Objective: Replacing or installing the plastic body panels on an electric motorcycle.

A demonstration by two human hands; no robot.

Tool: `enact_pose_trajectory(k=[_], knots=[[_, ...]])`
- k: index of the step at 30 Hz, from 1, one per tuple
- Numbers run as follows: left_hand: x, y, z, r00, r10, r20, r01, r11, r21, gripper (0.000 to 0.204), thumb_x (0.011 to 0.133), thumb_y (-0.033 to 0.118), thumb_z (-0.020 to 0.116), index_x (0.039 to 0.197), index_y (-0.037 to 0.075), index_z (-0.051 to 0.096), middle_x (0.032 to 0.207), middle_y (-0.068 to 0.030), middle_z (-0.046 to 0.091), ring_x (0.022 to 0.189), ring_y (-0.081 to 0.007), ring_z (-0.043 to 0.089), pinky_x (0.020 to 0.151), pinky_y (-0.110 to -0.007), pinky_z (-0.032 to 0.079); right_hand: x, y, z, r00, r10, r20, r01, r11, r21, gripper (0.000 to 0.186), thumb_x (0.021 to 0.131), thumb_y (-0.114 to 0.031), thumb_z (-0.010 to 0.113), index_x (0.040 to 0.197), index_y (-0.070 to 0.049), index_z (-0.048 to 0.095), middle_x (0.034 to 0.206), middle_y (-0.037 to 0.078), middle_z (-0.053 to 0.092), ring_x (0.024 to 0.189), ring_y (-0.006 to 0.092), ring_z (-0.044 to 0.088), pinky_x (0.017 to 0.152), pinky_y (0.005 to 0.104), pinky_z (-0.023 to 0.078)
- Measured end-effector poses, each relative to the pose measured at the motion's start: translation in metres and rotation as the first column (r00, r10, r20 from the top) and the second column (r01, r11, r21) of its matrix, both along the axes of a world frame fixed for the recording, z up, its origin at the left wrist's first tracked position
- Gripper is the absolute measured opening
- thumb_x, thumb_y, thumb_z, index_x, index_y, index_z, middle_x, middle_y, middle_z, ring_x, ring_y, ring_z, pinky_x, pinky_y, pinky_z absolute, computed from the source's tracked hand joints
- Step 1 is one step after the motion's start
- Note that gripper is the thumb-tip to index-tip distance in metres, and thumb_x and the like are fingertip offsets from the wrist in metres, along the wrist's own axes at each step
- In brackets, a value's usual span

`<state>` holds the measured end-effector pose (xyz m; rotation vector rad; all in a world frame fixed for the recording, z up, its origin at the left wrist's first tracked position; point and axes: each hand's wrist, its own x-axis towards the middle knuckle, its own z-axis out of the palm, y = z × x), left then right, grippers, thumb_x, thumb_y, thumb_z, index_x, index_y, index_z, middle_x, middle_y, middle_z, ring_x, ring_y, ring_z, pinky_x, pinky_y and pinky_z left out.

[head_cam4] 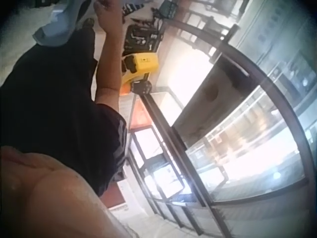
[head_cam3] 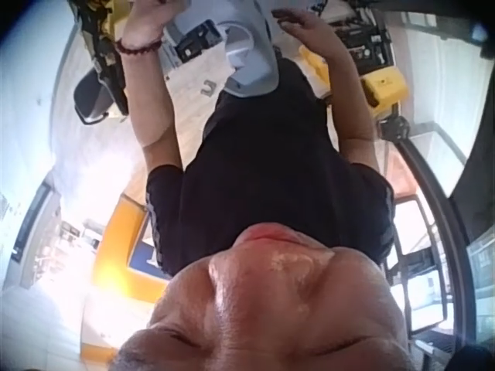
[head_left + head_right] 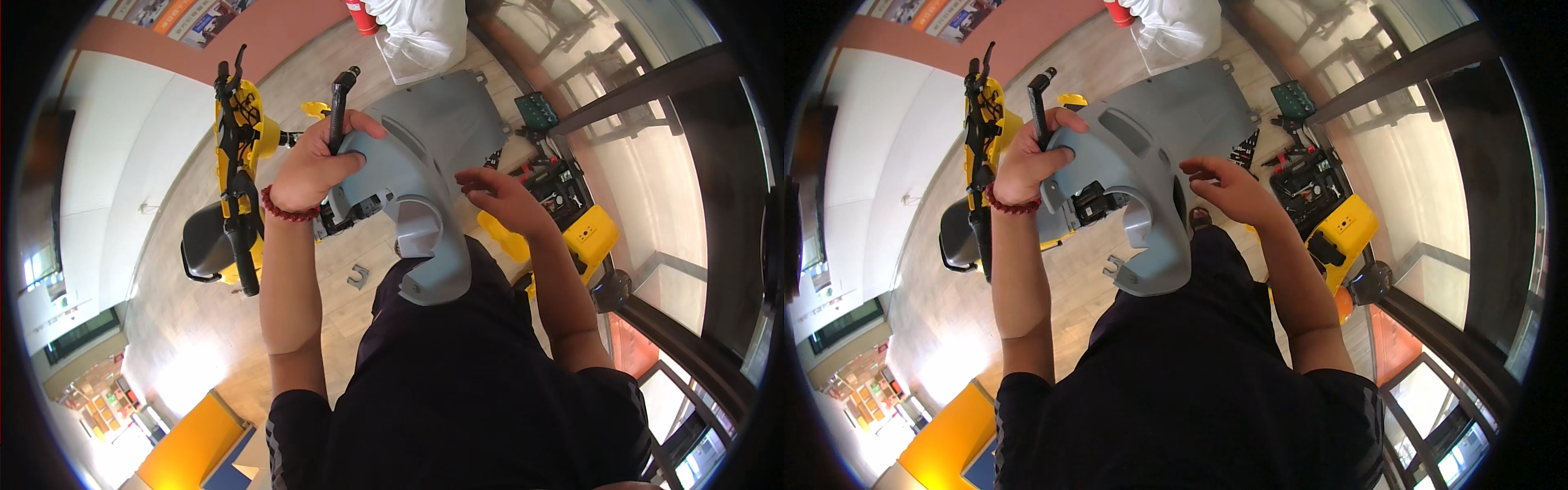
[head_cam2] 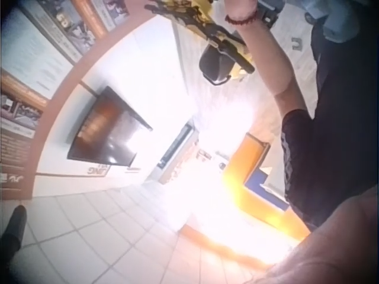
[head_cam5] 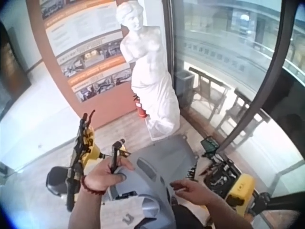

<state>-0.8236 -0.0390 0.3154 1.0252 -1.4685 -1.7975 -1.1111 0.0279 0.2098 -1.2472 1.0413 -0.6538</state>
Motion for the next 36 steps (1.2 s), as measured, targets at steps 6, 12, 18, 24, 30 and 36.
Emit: enact_pose_trajectory(k=[6,12,18,24,30,36], knots=[[0.013,0.012,-0.005,0.997,0.054,0.054,-0.045,0.988,-0.148,0.033,0.067,-0.006,0.05,0.098,0.003,0.058,0.095,0.0011,0.054,0.088,-0.0071,0.047,0.08,-0.022,0.036,0.012,0.026,-0.008,0.991,-0.114,-0.065,0.119,0.991,0.063,0.036,0.085,-0.007,0.052,0.12,-0.001,0.051,0.114,0.008,0.056,0.106,0.0173,0.054,0.091,0.0301,0.042],[0.036,-0.001,0.01,0.993,-0.078,-0.091,0.064,0.987,-0.145,0.034,0.067,-0.006,0.05,0.099,0.002,0.057,0.098,-0.0017,0.056,0.091,-0.0091,0.049,0.082,-0.023,0.036,0.018,0.042,0.005,0.993,-0.109,-0.039,0.11,0.994,0.018,0.037,0.085,-0.01,0.053,0.121,-0.003,0.05,0.116,0.008,0.055,0.108,0.0171,0.053,0.091,0.0314,0.043],[0.058,-0.016,0.037,0.996,-0.087,-0.018,0.079,0.961,-0.266,0.021,0.066,-0.004,0.054,0.086,0.002,0.058,0.09,-0.0026,0.057,0.089,-0.0127,0.051,0.08,-0.024,0.038,0.013,0.002,0.009,0.988,-0.113,-0.105,0.102,0.99,-0.102,0.035,0.085,-0.013,0.057,0.119,-0.005,0.053,0.111,0.007,0.056,0.101,0.016,0.054,0.086,0.0297,0.045],[0.053,-0.031,0.066,0.981,-0.165,0.099,0.191,0.903,-0.385,0.018,0.066,-0.004,0.056,0.083,0.002,0.059,0.086,-0.0032,0.057,0.086,-0.0141,0.053,0.08,-0.027,0.04,0.009,-0.055,0.055,0.999,-0.006,-0.048,-0.007,0.962,-0.272,0.041,0.082,-0.005,0.056,0.122,-0.004,0.05,0.118,0.007,0.052,0.111,0.0164,0.049,0.094,0.031,0.041],[0.035,-0.051,0.087,0.956,-0.254,0.151,0.291,0.89,-0.35,0.018,0.066,-0.001,0.057,0.084,0.002,0.06,0.088,-0.0033,0.057,0.087,-0.014,0.052,0.081,-0.027,0.039,0.012,-0.11,0.103,0.991,0.124,-0.058,-0.136,0.873,-0.469,0.044,0.081,-0.005,0.056,0.125,-0.005,0.047,0.122,0.006,0.05,0.116,0.0169,0.046,0.097,0.0326,0.039],[0.021,-0.063,0.103,0.95,-0.264,0.165,0.311,0.85,-0.425,0.018,0.068,0.0,0.058,0.085,0.003,0.06,0.088,-0.0028,0.057,0.088,-0.014,0.052,0.082,-0.027,0.039,0.028,-0.149,0.111,0.961,0.277,-0.014,-0.235,0.785,-0.573,0.053,0.079,-0.013,0.062,0.129,-0.006,0.043,0.129,0.008,0.046,0.122,0.0194,0.041,0.1,0.0361,0.035]])
